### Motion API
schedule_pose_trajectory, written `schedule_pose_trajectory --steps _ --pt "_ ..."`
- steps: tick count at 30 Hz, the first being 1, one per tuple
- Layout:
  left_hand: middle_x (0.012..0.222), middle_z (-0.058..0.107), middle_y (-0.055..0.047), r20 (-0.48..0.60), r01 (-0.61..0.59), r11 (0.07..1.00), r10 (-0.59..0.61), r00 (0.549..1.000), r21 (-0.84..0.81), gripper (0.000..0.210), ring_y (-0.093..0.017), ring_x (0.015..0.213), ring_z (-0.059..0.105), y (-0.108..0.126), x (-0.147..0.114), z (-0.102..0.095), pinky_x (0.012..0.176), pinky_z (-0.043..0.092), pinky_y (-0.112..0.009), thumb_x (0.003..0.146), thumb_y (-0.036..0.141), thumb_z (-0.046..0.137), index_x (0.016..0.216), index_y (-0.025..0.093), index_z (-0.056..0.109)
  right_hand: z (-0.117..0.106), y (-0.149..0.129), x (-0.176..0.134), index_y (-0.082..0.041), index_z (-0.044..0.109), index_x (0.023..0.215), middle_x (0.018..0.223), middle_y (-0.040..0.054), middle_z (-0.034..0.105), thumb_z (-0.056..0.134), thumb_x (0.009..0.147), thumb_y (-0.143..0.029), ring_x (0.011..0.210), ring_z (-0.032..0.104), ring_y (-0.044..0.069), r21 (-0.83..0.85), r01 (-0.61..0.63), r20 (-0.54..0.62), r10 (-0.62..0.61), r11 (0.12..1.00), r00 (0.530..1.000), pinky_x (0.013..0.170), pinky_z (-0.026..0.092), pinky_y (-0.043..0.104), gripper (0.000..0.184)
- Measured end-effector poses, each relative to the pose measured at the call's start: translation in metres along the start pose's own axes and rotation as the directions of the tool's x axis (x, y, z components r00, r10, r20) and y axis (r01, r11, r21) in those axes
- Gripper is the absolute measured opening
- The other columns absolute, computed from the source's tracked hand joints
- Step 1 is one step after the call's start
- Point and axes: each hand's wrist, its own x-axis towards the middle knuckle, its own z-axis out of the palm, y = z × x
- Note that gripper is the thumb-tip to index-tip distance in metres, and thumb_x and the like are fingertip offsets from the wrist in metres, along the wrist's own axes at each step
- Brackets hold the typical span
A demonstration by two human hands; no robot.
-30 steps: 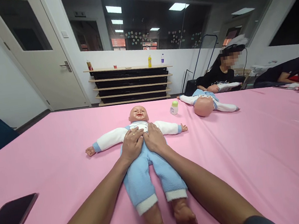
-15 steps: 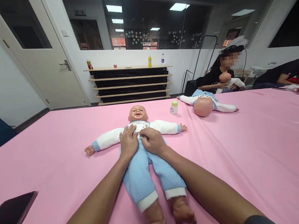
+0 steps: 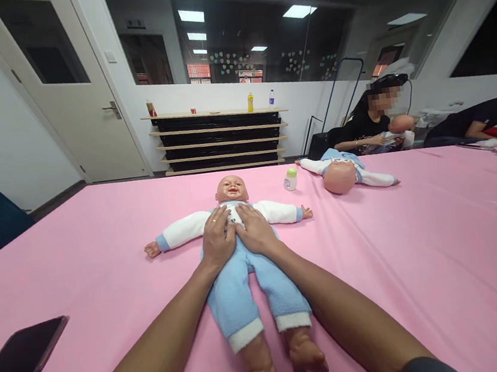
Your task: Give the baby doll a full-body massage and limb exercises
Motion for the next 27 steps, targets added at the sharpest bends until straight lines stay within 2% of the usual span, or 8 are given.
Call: schedule_pose_trajectory --steps 3,7,11,14,18,21,23,27 --pt "0.126 0.060 -0.002 0.059 -0.052 0.998 0.054 0.997 -0.042 0.035 -0.015 0.126 0.048 0.000 0.000 0.000 0.114 0.037 -0.039 0.088 0.018 0.040 0.115 0.022 0.062 0.003 0.003 0.001 -0.013 0.035 0.143 0.149 0.0109 0.032 0.035 0.092 -0.035 0.140 0.027 0.021 -0.023 -0.106 -0.004 0.106 0.994 0.994 0.117 0.020 0.042 0.055" --pt "0.123 0.062 0.001 0.199 -0.050 0.999 0.049 0.979 -0.001 0.035 -0.017 0.128 0.047 -0.002 0.003 0.000 0.114 0.035 -0.042 0.089 0.023 0.041 0.114 0.026 0.064 0.006 0.006 0.002 -0.006 0.037 0.140 0.144 0.0162 0.037 0.032 0.092 -0.032 0.136 0.033 0.023 -0.020 -0.201 -0.066 0.199 0.979 0.978 0.115 0.024 0.041 0.055" --pt "0.138 0.050 0.005 0.325 -0.008 0.999 -0.007 0.946 0.046 0.039 -0.018 0.137 0.035 -0.005 0.007 0.001 0.119 0.024 -0.048 0.092 0.027 0.035 0.123 0.031 0.059 0.005 0.008 0.001 -0.007 0.045 0.132 0.134 0.0162 0.048 0.032 0.091 -0.026 0.128 0.042 0.022 0.010 -0.214 -0.174 0.213 0.977 0.961 0.111 0.030 0.040 0.048" --pt "0.145 0.041 0.004 0.355 0.045 0.995 -0.075 0.932 0.092 0.043 -0.020 0.141 0.029 -0.009 0.008 0.003 0.119 0.019 -0.052 0.092 0.028 0.032 0.130 0.032 0.052 0.002 0.006 -0.002 -0.012 0.057 0.116 0.118 0.0126 0.059 0.036 0.089 -0.022 0.115 0.051 0.020 0.041 -0.153 -0.265 0.159 0.987 0.951 0.106 0.036 0.037 0.037" --pt "0.149 0.035 0.000 0.313 0.128 0.983 -0.164 0.936 0.130 0.045 -0.022 0.142 0.026 -0.017 0.006 0.009 0.118 0.018 -0.052 0.093 0.031 0.030 0.135 0.029 0.048 -0.003 0.000 -0.007 -0.015 0.063 0.103 0.108 0.0077 0.064 0.042 0.084 -0.016 0.107 0.055 0.017 0.083 0.071 -0.347 -0.038 0.994 0.937 0.102 0.040 0.031 0.029" --pt "0.148 0.038 -0.004 0.219 0.196 0.973 -0.218 0.951 0.118 0.045 -0.023 0.141 0.028 -0.024 0.003 0.013 0.117 0.019 -0.054 0.093 0.032 0.029 0.134 0.025 0.048 -0.007 -0.004 -0.010 -0.017 0.066 0.094 0.101 0.0044 0.066 0.045 0.082 -0.014 0.101 0.059 0.015 0.116 0.248 -0.245 -0.215 0.962 0.945 0.101 0.041 0.029 0.025" --pt "0.145 0.041 -0.008 0.145 0.228 0.969 -0.241 0.960 0.100 0.045 -0.024 0.139 0.032 -0.027 0.002 0.015 0.116 0.021 -0.056 0.093 0.030 0.030 0.133 0.022 0.049 -0.008 -0.006 -0.010 -0.019 0.068 0.095 0.105 0.0033 0.066 0.047 0.082 -0.015 0.104 0.058 0.015 0.134 0.296 -0.155 -0.275 0.946 0.949 0.103 0.040 0.029 0.025" --pt "0.139 0.047 -0.012 -0.005 0.252 0.965 -0.252 0.968 0.070 0.045 -0.026 0.137 0.035 -0.027 -0.001 0.014 0.114 0.025 -0.057 0.090 0.025 0.033 0.132 0.018 0.049 -0.010 -0.007 -0.006 -0.022 0.063 0.117 0.128 0.0028 0.057 0.046 0.087 -0.022 0.125 0.047 0.016 0.093 0.273 -0.028 -0.271 0.958 0.962 0.114 0.029 0.036 0.035"
